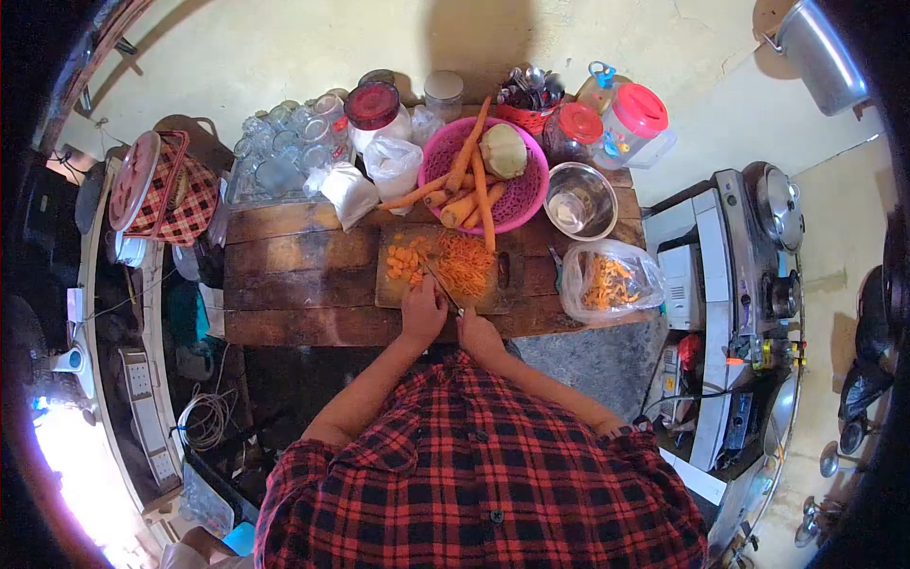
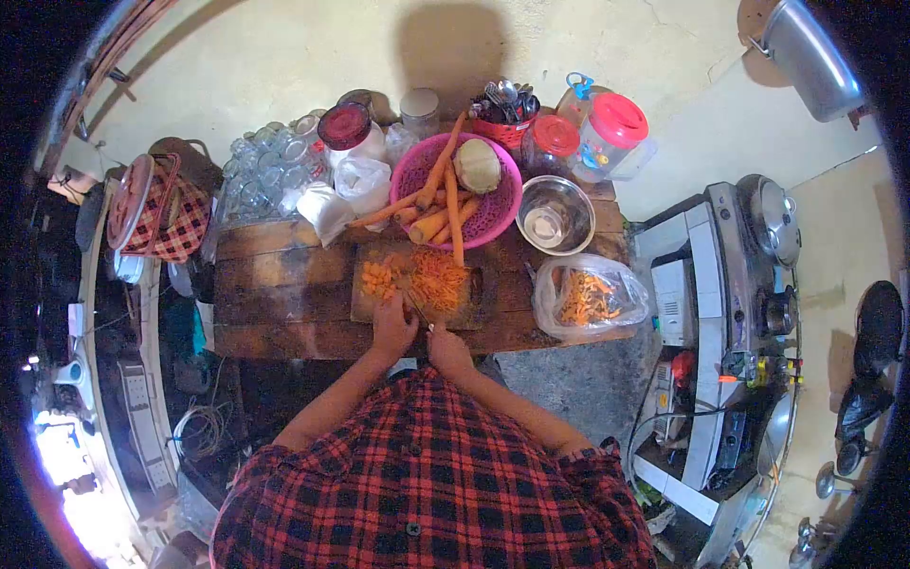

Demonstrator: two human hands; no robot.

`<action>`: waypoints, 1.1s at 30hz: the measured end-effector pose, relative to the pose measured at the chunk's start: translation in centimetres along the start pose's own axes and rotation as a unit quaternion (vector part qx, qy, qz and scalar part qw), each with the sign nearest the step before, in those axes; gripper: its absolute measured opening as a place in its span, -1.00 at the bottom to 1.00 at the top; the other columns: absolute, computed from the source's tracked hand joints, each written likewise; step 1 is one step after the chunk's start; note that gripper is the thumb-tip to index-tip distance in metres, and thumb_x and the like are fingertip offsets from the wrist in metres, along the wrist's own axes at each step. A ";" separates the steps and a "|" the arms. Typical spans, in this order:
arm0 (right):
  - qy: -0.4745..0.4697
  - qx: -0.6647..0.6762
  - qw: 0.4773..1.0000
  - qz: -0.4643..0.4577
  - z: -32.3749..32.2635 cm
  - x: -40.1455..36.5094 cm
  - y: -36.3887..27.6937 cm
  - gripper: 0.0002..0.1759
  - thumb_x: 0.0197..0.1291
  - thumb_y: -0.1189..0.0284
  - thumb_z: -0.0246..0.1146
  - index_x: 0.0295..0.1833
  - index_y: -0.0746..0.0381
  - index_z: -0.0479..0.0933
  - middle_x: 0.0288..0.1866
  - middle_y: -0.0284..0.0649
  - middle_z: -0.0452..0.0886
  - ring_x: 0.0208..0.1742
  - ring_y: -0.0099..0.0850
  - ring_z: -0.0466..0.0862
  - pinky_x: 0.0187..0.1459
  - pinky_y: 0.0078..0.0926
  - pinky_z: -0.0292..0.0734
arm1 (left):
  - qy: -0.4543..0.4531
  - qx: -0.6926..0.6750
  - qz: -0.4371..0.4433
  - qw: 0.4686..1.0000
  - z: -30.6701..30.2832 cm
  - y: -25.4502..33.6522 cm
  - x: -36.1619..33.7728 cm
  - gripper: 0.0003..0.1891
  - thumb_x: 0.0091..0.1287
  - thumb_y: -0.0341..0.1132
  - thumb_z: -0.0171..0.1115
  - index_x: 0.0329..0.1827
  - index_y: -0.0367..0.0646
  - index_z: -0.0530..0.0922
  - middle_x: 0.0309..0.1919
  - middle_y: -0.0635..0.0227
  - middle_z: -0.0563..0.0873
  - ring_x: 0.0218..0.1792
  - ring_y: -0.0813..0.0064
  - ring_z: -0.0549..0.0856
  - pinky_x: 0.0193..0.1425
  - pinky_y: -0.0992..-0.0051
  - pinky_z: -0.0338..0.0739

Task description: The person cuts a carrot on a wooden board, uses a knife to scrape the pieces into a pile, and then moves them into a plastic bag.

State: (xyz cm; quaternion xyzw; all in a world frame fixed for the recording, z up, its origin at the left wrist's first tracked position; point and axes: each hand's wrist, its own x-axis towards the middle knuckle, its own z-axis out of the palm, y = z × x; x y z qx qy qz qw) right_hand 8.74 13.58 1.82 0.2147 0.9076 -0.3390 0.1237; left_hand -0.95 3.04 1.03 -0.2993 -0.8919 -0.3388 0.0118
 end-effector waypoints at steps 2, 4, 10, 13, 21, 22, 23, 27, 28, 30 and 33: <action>-0.003 -0.015 1.000 0.002 0.9 0.3 0.6 -0.68 0.30 0.27 -0.03 -0.15 0.38 0.29 -0.39 0.22 0.58 -0.30 0.13 0.61 -0.30 0.04 0.52 | 0.003 -0.009 0.004 1.000 -0.1 0.1 0.0 -0.75 0.00 -0.49 0.19 -0.27 -0.22 0.34 -0.55 0.17 0.54 -0.41 0.09 0.58 -0.15 0.22 0.39; -0.010 -0.013 1.000 0.006 1.0 0.5 0.5 -0.68 0.30 0.28 -0.03 -0.15 0.38 0.29 -0.39 0.22 0.58 -0.30 0.13 0.61 -0.30 0.04 0.52 | 0.010 0.003 0.005 1.000 -0.3 0.4 0.0 -0.76 0.00 -0.48 0.19 -0.28 -0.22 0.35 -0.55 0.18 0.54 -0.41 0.10 0.58 -0.15 0.22 0.39; 0.004 0.000 1.000 -0.001 1.1 0.5 0.6 -0.67 0.29 0.28 -0.02 -0.15 0.39 0.28 -0.39 0.22 0.58 -0.30 0.14 0.61 -0.29 0.06 0.51 | -0.010 0.022 0.007 1.000 0.0 0.4 -0.1 -0.79 0.02 -0.45 0.19 -0.32 -0.19 0.35 -0.52 0.21 0.53 -0.38 0.13 0.58 -0.16 0.23 0.38; 0.016 0.004 1.000 -0.002 0.7 0.6 1.4 -0.67 0.30 0.28 -0.01 -0.15 0.40 0.28 -0.39 0.22 0.58 -0.31 0.14 0.61 -0.30 0.05 0.50 | -0.012 0.038 0.031 0.999 0.5 0.5 0.1 -0.79 0.03 -0.44 0.19 -0.32 -0.18 0.35 -0.49 0.22 0.53 -0.36 0.14 0.58 -0.14 0.24 0.36; 0.077 0.007 0.997 0.013 -1.9 0.2 0.9 -0.66 0.30 0.26 -0.02 -0.14 0.39 0.29 -0.43 0.19 0.57 -0.34 0.16 0.59 -0.29 0.08 0.47 | 0.083 0.053 0.098 0.990 0.2 0.2 0.6 -0.79 0.12 -0.40 0.15 -0.19 -0.19 0.39 -0.36 0.19 0.52 -0.23 0.10 0.54 -0.02 0.16 0.28; 0.064 0.010 0.998 -0.006 -2.0 0.2 1.3 -0.66 0.30 0.26 -0.02 -0.14 0.38 0.30 -0.44 0.20 0.56 -0.34 0.17 0.58 -0.29 0.10 0.46 | 0.069 0.047 0.063 0.994 -0.3 -0.9 0.6 -0.78 0.14 -0.39 0.13 -0.15 -0.20 0.39 -0.31 0.16 0.51 -0.20 0.10 0.52 0.00 0.16 0.27; 0.052 0.013 0.998 -0.026 -2.1 0.2 1.7 -0.66 0.30 0.25 -0.02 -0.14 0.38 0.30 -0.44 0.20 0.56 -0.35 0.17 0.57 -0.28 0.11 0.45 | 0.055 0.041 0.028 0.997 -0.8 -1.9 0.5 -0.77 0.16 -0.39 0.11 -0.12 -0.21 0.40 -0.26 0.12 0.50 -0.17 0.10 0.50 0.02 0.16 0.26; -0.008 -0.020 0.997 -0.078 -2.6 -0.6 2.6 -0.66 0.30 0.25 -0.02 -0.15 0.37 0.31 -0.46 0.21 0.55 -0.36 0.18 0.57 -0.30 0.12 0.44 | 0.018 0.027 -0.075 0.997 -3.7 -3.9 -0.3 -0.76 0.18 -0.41 0.08 -0.09 -0.21 0.38 -0.27 0.13 0.48 -0.13 0.14 0.48 0.07 0.16 0.23; -0.009 -0.020 0.996 -0.082 -2.3 -0.8 3.0 -0.67 0.29 0.25 -0.02 -0.15 0.36 0.32 -0.46 0.20 0.55 -0.37 0.18 0.57 -0.30 0.12 0.44 | 0.030 0.043 -0.079 0.995 -4.1 -4.3 -0.5 -0.76 0.17 -0.42 0.08 -0.09 -0.20 0.37 -0.30 0.16 0.46 -0.15 0.16 0.48 0.08 0.16 0.22; -0.009 -0.020 0.996 -0.088 -1.8 -0.9 3.5 -0.67 0.29 0.25 -0.02 -0.15 0.36 0.32 -0.47 0.20 0.55 -0.37 0.18 0.57 -0.31 0.12 0.44 | 0.043 0.058 -0.083 0.994 -4.4 -4.5 -0.9 -0.75 0.16 -0.44 0.08 -0.09 -0.20 0.36 -0.33 0.20 0.45 -0.17 0.17 0.48 0.08 0.16 0.21; 0.013 -0.017 0.998 -0.062 -1.7 -0.6 3.7 -0.67 0.29 0.25 -0.01 -0.14 0.35 0.33 -0.46 0.20 0.55 -0.36 0.18 0.57 -0.31 0.11 0.44 | 0.032 0.032 -0.089 0.995 -4.8 -4.4 -1.1 -0.73 0.13 -0.45 0.09 -0.09 -0.20 0.35 -0.38 0.25 0.43 -0.19 0.20 0.48 0.10 0.14 0.19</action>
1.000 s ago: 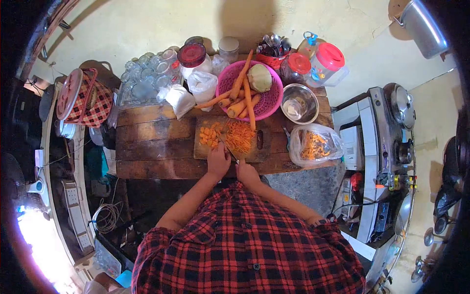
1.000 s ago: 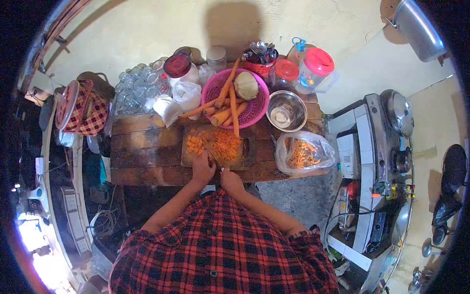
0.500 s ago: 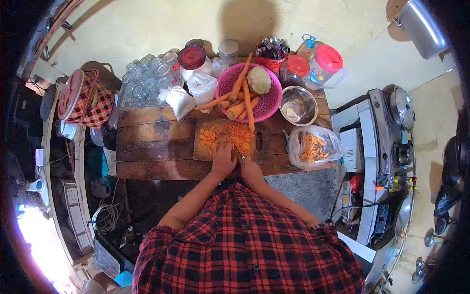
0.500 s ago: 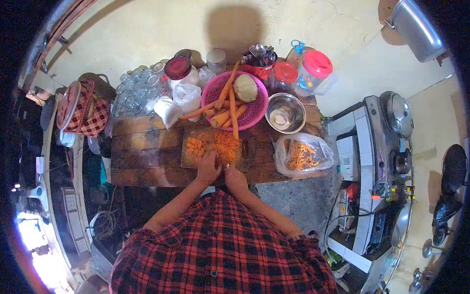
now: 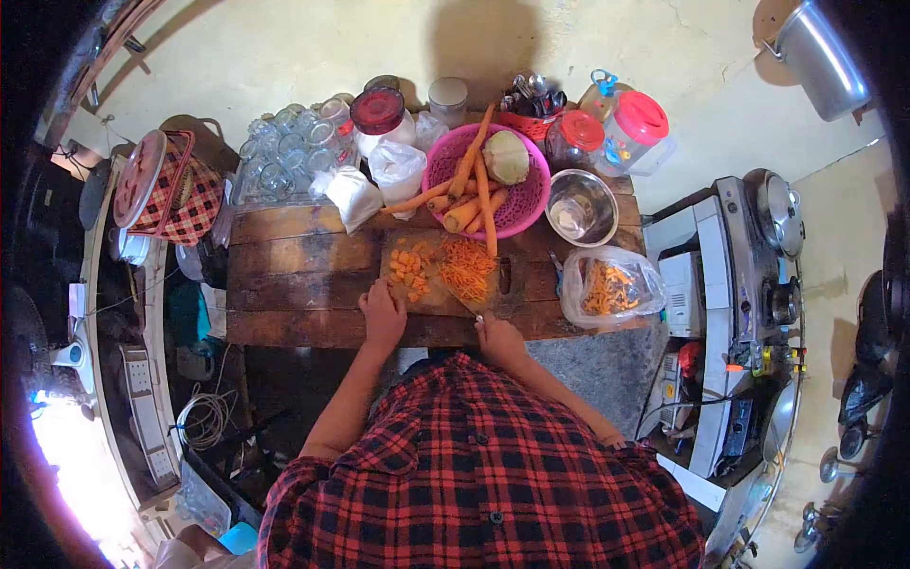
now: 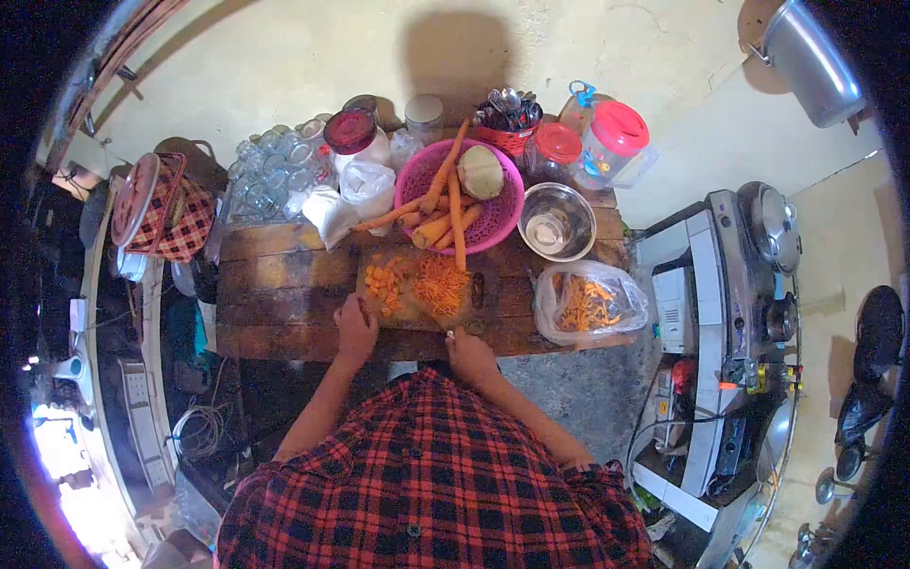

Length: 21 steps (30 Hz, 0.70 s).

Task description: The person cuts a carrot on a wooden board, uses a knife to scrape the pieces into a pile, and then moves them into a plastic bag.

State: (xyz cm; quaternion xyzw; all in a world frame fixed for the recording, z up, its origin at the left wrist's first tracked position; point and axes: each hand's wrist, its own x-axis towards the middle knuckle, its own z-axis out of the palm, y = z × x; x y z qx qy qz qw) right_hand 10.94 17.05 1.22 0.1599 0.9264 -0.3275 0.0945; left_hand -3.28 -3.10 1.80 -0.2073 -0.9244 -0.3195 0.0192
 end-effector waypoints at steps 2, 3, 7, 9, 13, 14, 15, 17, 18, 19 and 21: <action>-0.001 -0.011 0.999 0.042 -0.2 0.5 0.0 -0.66 0.30 0.22 -0.02 -0.14 0.33 0.35 -0.41 0.17 0.57 -0.34 0.15 0.59 -0.30 0.10 0.47 | -0.052 0.004 -0.020 0.998 0.0 0.1 -0.1 -0.70 0.10 -0.45 0.11 -0.09 -0.21 0.34 -0.37 0.25 0.43 -0.19 0.21 0.47 0.09 0.13 0.18; -0.001 -0.012 0.999 0.042 -0.5 0.6 -0.2 -0.66 0.30 0.22 -0.02 -0.14 0.33 0.35 -0.41 0.17 0.57 -0.34 0.15 0.59 -0.30 0.10 0.47 | -0.052 0.004 -0.020 0.998 0.0 0.3 -0.2 -0.70 0.10 -0.45 0.11 -0.09 -0.21 0.34 -0.37 0.25 0.43 -0.19 0.21 0.47 0.09 0.13 0.18; 0.016 0.009 1.000 0.008 -1.1 0.7 -1.0 -0.66 0.31 0.24 -0.03 -0.10 0.36 0.33 -0.43 0.22 0.56 -0.34 0.18 0.57 -0.30 0.11 0.44 | -0.051 0.031 0.025 0.998 0.8 0.7 -0.4 -0.68 0.07 -0.41 0.18 -0.10 -0.22 0.36 -0.33 0.23 0.46 -0.16 0.21 0.48 0.10 0.12 0.18; 0.001 0.007 1.000 0.008 -1.0 0.7 -1.3 -0.65 0.31 0.24 -0.04 -0.09 0.36 0.32 -0.43 0.22 0.55 -0.34 0.18 0.57 -0.30 0.12 0.43 | -0.024 0.049 0.064 0.996 1.4 0.7 -0.4 -0.67 0.08 -0.40 0.19 -0.08 -0.23 0.37 -0.29 0.21 0.48 -0.15 0.20 0.49 0.10 0.11 0.18; 0.000 0.012 1.000 0.005 0.1 0.4 -0.9 -0.68 0.30 0.25 -0.02 -0.09 0.32 0.32 -0.44 0.22 0.55 -0.36 0.18 0.56 -0.32 0.13 0.41 | -0.031 0.076 0.080 0.993 2.3 0.1 -0.2 -0.62 0.10 -0.37 0.21 0.00 -0.23 0.42 -0.18 0.13 0.56 -0.04 0.15 0.52 0.12 0.10 0.19; 0.008 0.026 1.000 -0.001 0.5 0.5 -0.5 -0.69 0.30 0.26 -0.01 -0.09 0.31 0.32 -0.44 0.22 0.55 -0.36 0.18 0.56 -0.32 0.14 0.40 | -0.029 0.084 0.082 0.993 2.5 -0.1 -0.2 -0.62 0.11 -0.38 0.20 0.02 -0.21 0.43 -0.16 0.11 0.58 -0.03 0.14 0.53 0.12 0.12 0.21; 0.008 0.026 1.000 -0.001 0.1 0.4 -0.7 -0.69 0.30 0.26 -0.01 -0.09 0.31 0.32 -0.44 0.22 0.55 -0.36 0.18 0.56 -0.32 0.14 0.40 | -0.029 0.084 0.083 0.993 2.3 0.1 -0.1 -0.62 0.11 -0.38 0.20 0.02 -0.21 0.43 -0.16 0.11 0.58 -0.03 0.14 0.53 0.12 0.12 0.21; 0.018 0.038 0.999 -0.005 -0.7 0.0 -1.2 -0.70 0.29 0.26 0.00 -0.09 0.31 0.31 -0.45 0.21 0.55 -0.37 0.19 0.56 -0.33 0.13 0.40 | -0.027 0.053 0.071 0.996 1.9 0.3 0.1 -0.74 0.09 -0.39 0.22 -0.13 -0.17 0.53 -0.30 0.15 0.63 -0.15 0.16 0.59 0.02 0.22 0.36; 0.019 0.038 0.999 -0.005 -0.8 -0.1 -1.2 -0.70 0.29 0.26 0.00 -0.09 0.31 0.31 -0.45 0.21 0.55 -0.37 0.19 0.56 -0.33 0.13 0.40 | -0.027 0.053 0.072 0.996 1.8 0.5 0.3 -0.74 0.09 -0.39 0.22 -0.13 -0.17 0.53 -0.30 0.15 0.63 -0.15 0.16 0.59 0.02 0.22 0.36; 0.028 0.028 0.999 0.003 -0.8 -0.1 -1.2 -0.69 0.30 0.26 -0.01 -0.08 0.31 0.32 -0.45 0.21 0.55 -0.37 0.19 0.55 -0.33 0.13 0.40 | -0.019 0.002 0.113 0.993 1.7 0.8 0.4 -0.80 0.08 -0.40 0.22 -0.21 -0.15 0.56 -0.35 0.19 0.64 -0.21 0.17 0.60 -0.06 0.25 0.41; 0.037 0.017 0.999 0.011 -0.9 -0.2 -1.1 -0.69 0.30 0.26 -0.01 -0.08 0.32 0.32 -0.46 0.21 0.54 -0.38 0.19 0.55 -0.33 0.13 0.41 | -0.011 -0.049 0.153 0.987 2.2 1.3 0.3 -0.86 0.08 -0.41 0.23 -0.28 -0.14 0.59 -0.40 0.23 0.65 -0.27 0.19 0.62 -0.14 0.27 0.47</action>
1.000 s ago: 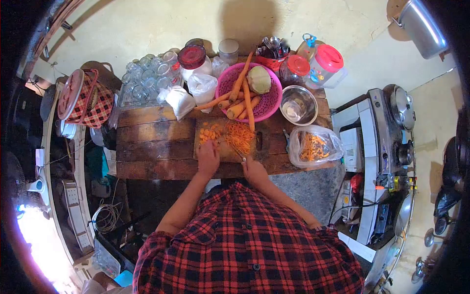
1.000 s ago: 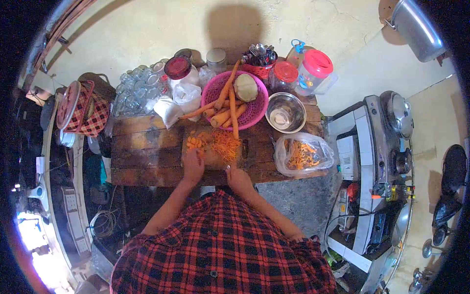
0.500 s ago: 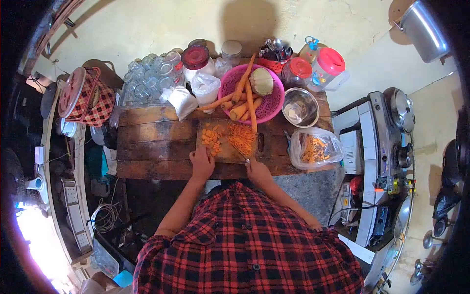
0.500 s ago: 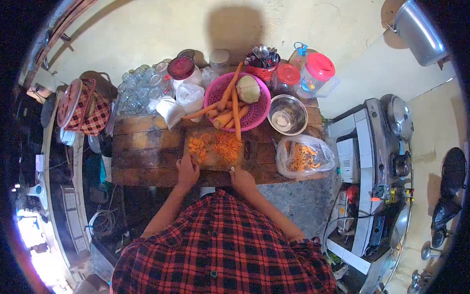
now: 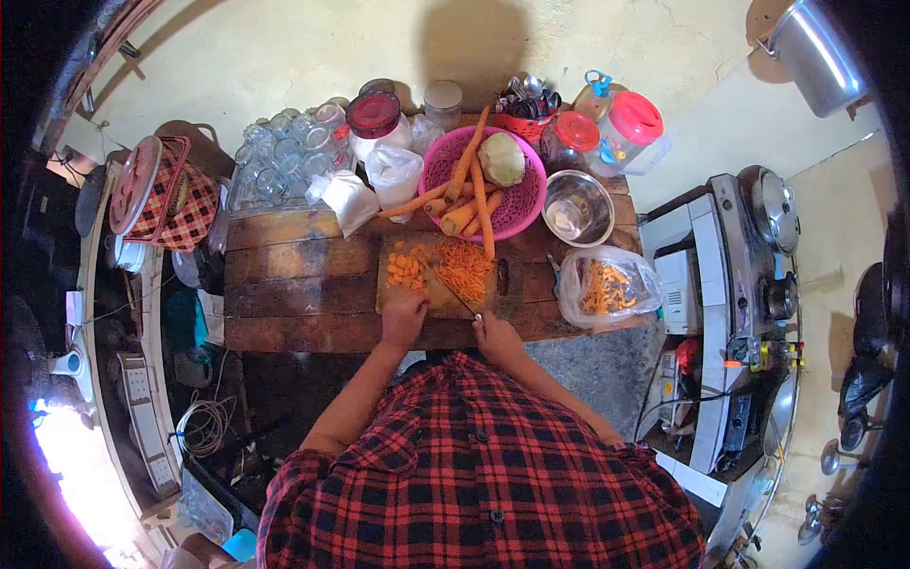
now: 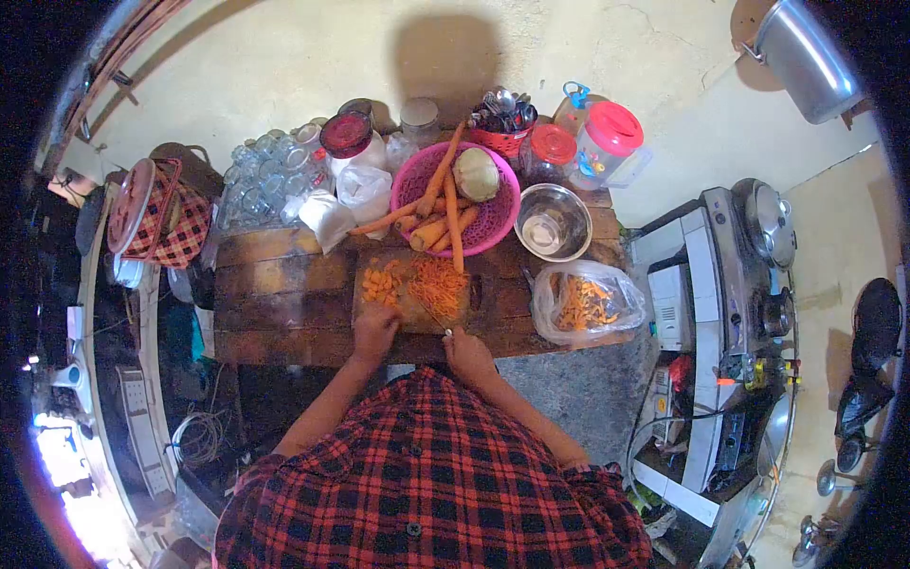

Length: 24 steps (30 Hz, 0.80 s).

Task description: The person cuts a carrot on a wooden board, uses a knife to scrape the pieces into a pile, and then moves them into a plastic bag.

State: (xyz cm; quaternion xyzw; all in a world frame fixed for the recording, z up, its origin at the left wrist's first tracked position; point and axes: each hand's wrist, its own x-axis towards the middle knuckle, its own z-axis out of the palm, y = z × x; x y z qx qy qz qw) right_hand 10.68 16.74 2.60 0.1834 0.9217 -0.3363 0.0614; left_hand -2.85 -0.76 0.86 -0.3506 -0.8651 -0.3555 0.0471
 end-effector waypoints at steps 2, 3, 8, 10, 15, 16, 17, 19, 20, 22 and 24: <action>0.017 0.029 0.999 -0.027 0.1 0.1 0.2 -0.69 0.30 0.26 -0.02 -0.11 0.33 0.33 -0.47 0.22 0.54 -0.39 0.20 0.55 -0.34 0.13 0.41 | -0.063 0.018 0.015 0.998 1.2 0.5 -0.1 -0.87 0.05 -0.42 0.24 -0.32 -0.13 0.61 -0.40 0.28 0.67 -0.26 0.22 0.64 -0.18 0.30 0.52; 0.016 0.029 0.999 -0.028 0.4 0.1 0.2 -0.69 0.30 0.26 -0.02 -0.11 0.33 0.33 -0.47 0.22 0.54 -0.39 0.20 0.55 -0.34 0.13 0.41 | -0.062 0.018 0.014 0.998 1.6 0.5 -0.1 -0.87 0.05 -0.42 0.24 -0.32 -0.13 0.61 -0.40 0.28 0.67 -0.26 0.22 0.64 -0.18 0.30 0.52; 0.007 0.039 0.999 -0.014 1.3 0.1 0.8 -0.68 0.30 0.26 -0.01 -0.14 0.34 0.34 -0.47 0.22 0.54 -0.39 0.20 0.55 -0.34 0.13 0.41 | -0.030 -0.038 0.091 0.995 2.4 0.3 0.1 -0.82 0.06 -0.46 0.21 -0.24 -0.12 0.63 -0.28 0.28 0.70 -0.19 0.24 0.65 -0.14 0.32 0.56; 0.000 0.032 0.999 -0.003 1.2 0.1 0.5 -0.68 0.30 0.26 -0.01 -0.14 0.35 0.34 -0.47 0.22 0.54 -0.39 0.20 0.55 -0.34 0.13 0.41 | -0.030 -0.045 0.089 0.995 2.4 0.1 -0.2 -0.82 0.07 -0.45 0.21 -0.23 -0.13 0.62 -0.28 0.27 0.70 -0.21 0.23 0.66 -0.15 0.31 0.56; 0.018 0.031 0.999 0.003 1.1 0.1 0.2 -0.68 0.30 0.25 -0.01 -0.17 0.35 0.35 -0.47 0.22 0.54 -0.37 0.20 0.56 -0.33 0.14 0.41 | -0.110 -0.082 0.072 0.988 2.9 1.0 0.7 -0.82 0.11 -0.45 0.19 -0.20 -0.17 0.61 -0.30 0.24 0.69 -0.25 0.19 0.66 -0.14 0.31 0.55; 0.014 0.025 0.999 0.013 1.2 0.2 0.5 -0.67 0.31 0.24 -0.02 -0.17 0.35 0.35 -0.47 0.22 0.54 -0.37 0.20 0.55 -0.33 0.14 0.41 | -0.129 -0.076 0.053 0.987 2.1 1.9 1.1 -0.79 0.12 -0.45 0.20 -0.16 -0.18 0.59 -0.28 0.21 0.69 -0.24 0.18 0.66 -0.14 0.31 0.55; 0.011 0.020 0.999 0.024 1.4 0.3 0.7 -0.66 0.31 0.23 -0.02 -0.17 0.36 0.35 -0.48 0.22 0.54 -0.38 0.21 0.55 -0.33 0.14 0.41 | -0.148 -0.071 0.034 0.986 1.4 2.5 1.4 -0.76 0.12 -0.45 0.20 -0.12 -0.19 0.57 -0.27 0.18 0.68 -0.22 0.17 0.65 -0.13 0.30 0.55; 0.013 0.023 0.999 0.022 1.3 0.2 0.7 -0.66 0.31 0.23 -0.03 -0.17 0.35 0.35 -0.47 0.22 0.54 -0.38 0.21 0.55 -0.33 0.14 0.41 | -0.108 -0.081 0.045 0.990 1.9 1.7 1.1 -0.73 0.12 -0.44 0.21 -0.08 -0.19 0.55 -0.24 0.16 0.67 -0.20 0.16 0.65 -0.12 0.30 0.55; 0.014 0.027 0.999 0.020 1.3 0.1 0.7 -0.65 0.31 0.22 -0.03 -0.16 0.34 0.35 -0.47 0.22 0.54 -0.38 0.21 0.55 -0.34 0.14 0.41 | -0.069 -0.091 0.053 0.992 2.2 1.3 0.9 -0.70 0.12 -0.43 0.23 -0.05 -0.18 0.53 -0.21 0.15 0.66 -0.17 0.15 0.64 -0.11 0.30 0.54; -0.005 0.016 0.999 0.034 0.9 0.0 0.3 -0.65 0.31 0.22 -0.03 -0.16 0.34 0.35 -0.46 0.21 0.54 -0.39 0.20 0.56 -0.34 0.14 0.42 | -0.087 -0.092 0.044 0.991 2.4 1.1 0.8 -0.67 0.12 -0.42 0.24 -0.02 -0.19 0.50 -0.19 0.13 0.64 -0.14 0.15 0.63 -0.10 0.30 0.54; -0.023 0.003 0.999 0.047 0.7 -0.1 0.2 -0.65 0.31 0.22 -0.03 -0.16 0.34 0.34 -0.46 0.21 0.54 -0.39 0.19 0.56 -0.35 0.14 0.42 | -0.105 -0.094 0.036 0.989 3.0 0.8 0.6 -0.64 0.12 -0.41 0.25 0.01 -0.19 0.48 -0.16 0.12 0.63 -0.10 0.15 0.62 -0.08 0.30 0.54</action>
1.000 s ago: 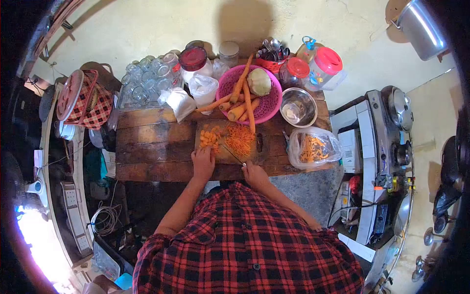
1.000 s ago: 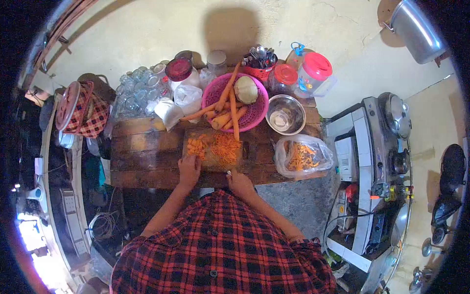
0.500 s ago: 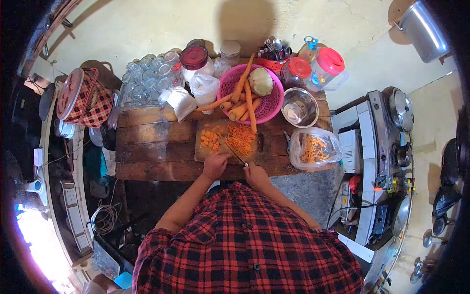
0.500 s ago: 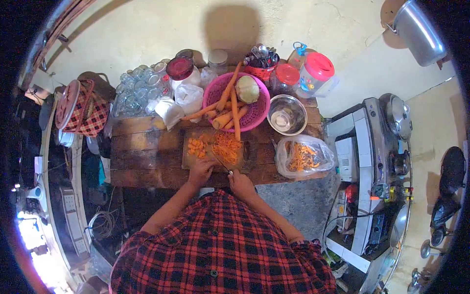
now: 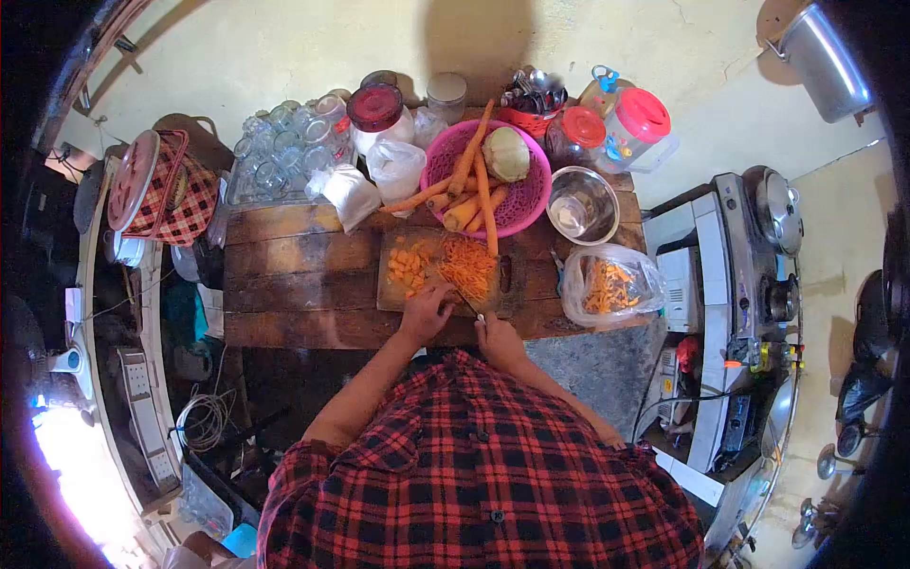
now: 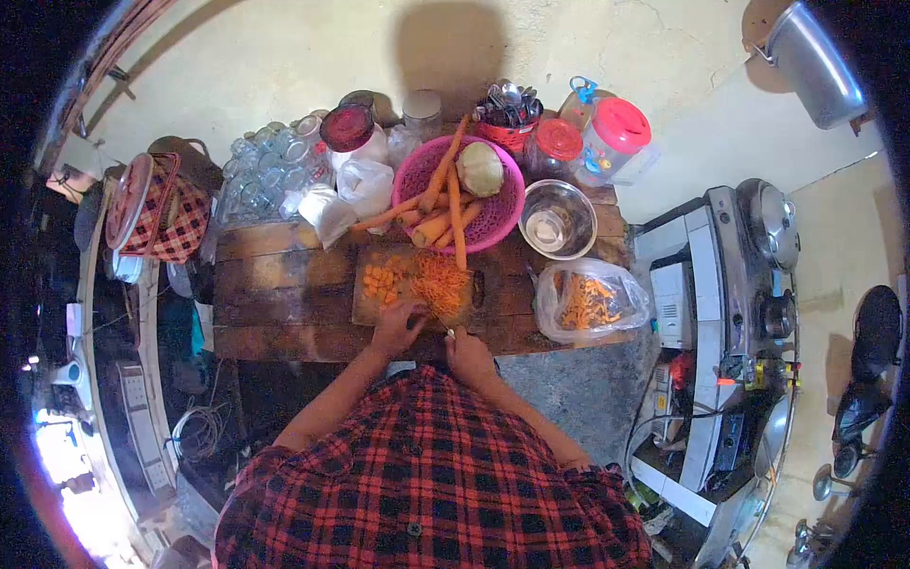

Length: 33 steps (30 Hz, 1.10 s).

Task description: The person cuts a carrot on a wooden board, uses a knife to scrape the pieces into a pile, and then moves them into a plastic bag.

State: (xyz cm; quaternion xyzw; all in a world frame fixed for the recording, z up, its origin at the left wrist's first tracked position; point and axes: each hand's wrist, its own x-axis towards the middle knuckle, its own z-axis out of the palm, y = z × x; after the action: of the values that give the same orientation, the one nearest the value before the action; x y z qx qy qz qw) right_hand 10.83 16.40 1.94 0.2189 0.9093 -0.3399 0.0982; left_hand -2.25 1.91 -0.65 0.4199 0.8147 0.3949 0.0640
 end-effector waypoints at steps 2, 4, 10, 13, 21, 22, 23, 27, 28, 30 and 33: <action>0.021 0.006 0.999 -0.034 0.0 -0.1 0.1 -0.66 0.31 0.22 -0.03 -0.15 0.33 0.33 -0.45 0.20 0.55 -0.38 0.18 0.58 -0.35 0.12 0.45 | 0.022 0.011 0.005 1.000 0.9 -0.4 0.0 -0.65 0.14 -0.41 0.24 0.01 -0.20 0.47 -0.18 0.13 0.64 -0.10 0.16 0.62 -0.05 0.29 0.53; 0.005 -0.013 1.000 -0.017 -1.0 -0.3 -0.6 -0.66 0.31 0.22 -0.03 -0.16 0.33 0.33 -0.45 0.19 0.56 -0.38 0.17 0.58 -0.34 0.12 0.46 | 0.005 0.021 0.003 1.000 0.3 0.2 0.3 -0.65 0.15 -0.41 0.23 0.02 -0.21 0.46 -0.19 0.12 0.64 -0.11 0.16 0.63 -0.07 0.29 0.53; -0.037 -0.054 0.998 0.018 -1.3 -0.3 -0.9 -0.66 0.30 0.22 -0.02 -0.14 0.33 0.33 -0.42 0.18 0.58 -0.35 0.16 0.59 -0.32 0.10 0.48 | -0.014 0.024 -0.002 1.000 0.5 -0.6 0.1 -0.68 0.20 -0.36 0.20 0.02 -0.21 0.45 -0.27 0.17 0.66 -0.22 0.17 0.65 -0.19 0.29 0.56; -0.034 -0.060 0.998 0.012 0.1 0.7 -0.2 -0.67 0.30 0.23 -0.02 -0.13 0.34 0.32 -0.43 0.19 0.58 -0.36 0.15 0.60 -0.33 0.09 0.49 | 0.000 0.034 0.007 0.999 0.7 -0.7 0.0 -0.70 0.21 -0.35 0.20 -0.01 -0.20 0.46 -0.34 0.20 0.66 -0.27 0.16 0.66 -0.22 0.28 0.55; -0.043 -0.061 0.997 0.015 -0.8 0.9 -1.6 -0.66 0.31 0.23 -0.05 -0.09 0.33 0.31 -0.43 0.16 0.59 -0.32 0.15 0.61 -0.27 0.08 0.49 | -0.004 0.041 0.018 0.999 -0.1 0.0 0.2 -0.73 0.18 -0.37 0.21 -0.07 -0.20 0.44 -0.34 0.21 0.64 -0.28 0.18 0.65 -0.24 0.29 0.54; -0.040 -0.055 0.998 0.011 -0.5 0.7 -1.2 -0.68 0.30 0.24 -0.03 -0.11 0.32 0.30 -0.45 0.16 0.58 -0.35 0.13 0.61 -0.32 0.07 0.49 | -0.007 0.049 0.015 0.999 -0.2 0.0 0.2 -0.73 0.18 -0.38 0.21 -0.07 -0.21 0.44 -0.34 0.21 0.64 -0.28 0.18 0.65 -0.23 0.29 0.53; -0.037 -0.048 0.998 0.006 -0.1 0.6 -0.9 -0.69 0.29 0.25 -0.01 -0.12 0.32 0.30 -0.47 0.16 0.57 -0.38 0.12 0.61 -0.37 0.06 0.49 | -0.009 0.057 0.012 0.998 -0.2 0.1 0.2 -0.73 0.18 -0.39 0.21 -0.07 -0.21 0.44 -0.33 0.21 0.64 -0.28 0.17 0.65 -0.22 0.29 0.53; -0.023 -0.079 0.996 0.016 1.3 1.1 -0.7 -0.70 0.30 0.26 -0.02 -0.12 0.31 0.29 -0.47 0.14 0.58 -0.39 0.10 0.62 -0.40 0.04 0.49 | -0.011 0.047 -0.001 0.999 -0.7 0.7 0.4 -0.75 0.17 -0.40 0.21 -0.10 -0.19 0.43 -0.33 0.21 0.63 -0.28 0.16 0.64 -0.21 0.29 0.53; -0.014 -0.081 0.997 0.004 1.5 1.5 -0.8 -0.70 0.30 0.26 -0.01 -0.13 0.31 0.29 -0.47 0.13 0.59 -0.39 0.10 0.62 -0.39 0.04 0.50 | -0.011 0.046 0.001 0.999 -0.7 0.6 0.5 -0.76 0.17 -0.39 0.21 -0.12 -0.18 0.44 -0.33 0.20 0.63 -0.28 0.16 0.64 -0.21 0.29 0.53; -0.002 -0.083 0.997 -0.008 1.4 1.8 -1.0 -0.70 0.30 0.25 -0.01 -0.13 0.31 0.30 -0.46 0.12 0.59 -0.38 0.10 0.62 -0.39 0.04 0.50 | -0.011 0.046 0.006 0.999 -0.7 0.7 0.5 -0.77 0.17 -0.39 0.22 -0.14 -0.17 0.44 -0.33 0.20 0.63 -0.28 0.16 0.64 -0.21 0.28 0.53; 0.000 -0.090 0.996 0.007 1.0 1.6 -1.2 -0.70 0.29 0.25 0.01 -0.14 0.30 0.30 -0.48 0.13 0.58 -0.39 0.10 0.62 -0.39 0.03 0.51 | -0.009 0.065 -0.004 0.998 -1.0 1.1 0.6 -0.80 0.16 -0.38 0.23 -0.18 -0.16 0.45 -0.32 0.20 0.64 -0.27 0.17 0.65 -0.22 0.28 0.53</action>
State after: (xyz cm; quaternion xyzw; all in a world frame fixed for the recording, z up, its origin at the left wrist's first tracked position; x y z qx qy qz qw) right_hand 8.88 15.47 1.41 0.2153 0.9346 -0.2564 0.1198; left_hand -2.40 2.14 0.90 0.4234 0.8397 0.3370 0.0456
